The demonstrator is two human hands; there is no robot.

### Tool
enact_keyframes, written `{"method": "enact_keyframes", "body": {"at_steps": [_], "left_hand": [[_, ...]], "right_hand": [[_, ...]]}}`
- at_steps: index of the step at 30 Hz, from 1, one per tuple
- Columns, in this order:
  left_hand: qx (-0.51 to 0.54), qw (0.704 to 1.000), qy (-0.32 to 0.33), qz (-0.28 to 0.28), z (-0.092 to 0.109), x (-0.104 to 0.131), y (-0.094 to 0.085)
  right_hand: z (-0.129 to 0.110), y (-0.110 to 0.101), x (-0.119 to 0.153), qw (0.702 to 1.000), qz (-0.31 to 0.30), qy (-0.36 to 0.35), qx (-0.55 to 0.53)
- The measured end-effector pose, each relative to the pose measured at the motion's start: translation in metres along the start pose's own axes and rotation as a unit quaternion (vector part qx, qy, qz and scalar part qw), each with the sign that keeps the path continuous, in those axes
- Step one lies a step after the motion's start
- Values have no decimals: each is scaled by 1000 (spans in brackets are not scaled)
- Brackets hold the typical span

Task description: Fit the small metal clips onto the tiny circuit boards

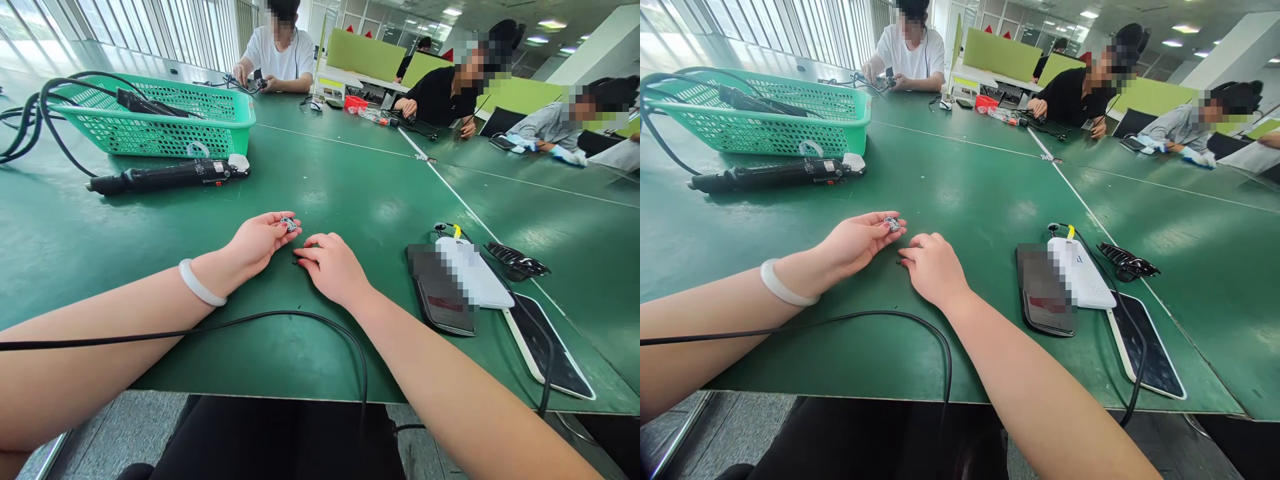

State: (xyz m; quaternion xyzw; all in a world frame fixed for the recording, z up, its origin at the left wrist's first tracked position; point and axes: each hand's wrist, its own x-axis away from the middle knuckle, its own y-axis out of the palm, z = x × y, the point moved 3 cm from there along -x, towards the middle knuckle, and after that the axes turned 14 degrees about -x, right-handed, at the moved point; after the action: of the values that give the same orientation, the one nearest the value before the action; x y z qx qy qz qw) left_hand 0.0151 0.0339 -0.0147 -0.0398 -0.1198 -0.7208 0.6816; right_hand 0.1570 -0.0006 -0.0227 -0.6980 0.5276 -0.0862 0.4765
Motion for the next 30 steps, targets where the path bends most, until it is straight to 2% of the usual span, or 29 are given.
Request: {"method": "enact_keyframes", "body": {"at_steps": [3,6,9,17,20,22,24,26,30], "left_hand": [[28,999,-34,-17,0,1,1],[41,995,-63,-64,-1,2,3],[43,992,-69,-99,-2,3,4],[4,995,-47,-93,2,6,5],[-15,992,-42,-115,3,8,6],[-32,989,-41,-139,4,10,6],[-49,983,-45,-174,4,13,8],[-61,973,-52,-217,4,16,11],[-72,958,-60,-272,2,19,15]], "right_hand": [[-1,-2,-2,1000,9,6,12],[2,-4,-4,999,14,20,26],[3,-2,-5,998,-2,4,69],[5,4,-6,991,-32,-16,126],[5,-3,-4,995,-19,-28,91],[3,-13,-3,998,24,-48,25],[1,-25,-1,993,93,-63,-45],[-2,-33,1,985,132,-72,-82],[-4,-34,2,984,115,-96,-94]]}}
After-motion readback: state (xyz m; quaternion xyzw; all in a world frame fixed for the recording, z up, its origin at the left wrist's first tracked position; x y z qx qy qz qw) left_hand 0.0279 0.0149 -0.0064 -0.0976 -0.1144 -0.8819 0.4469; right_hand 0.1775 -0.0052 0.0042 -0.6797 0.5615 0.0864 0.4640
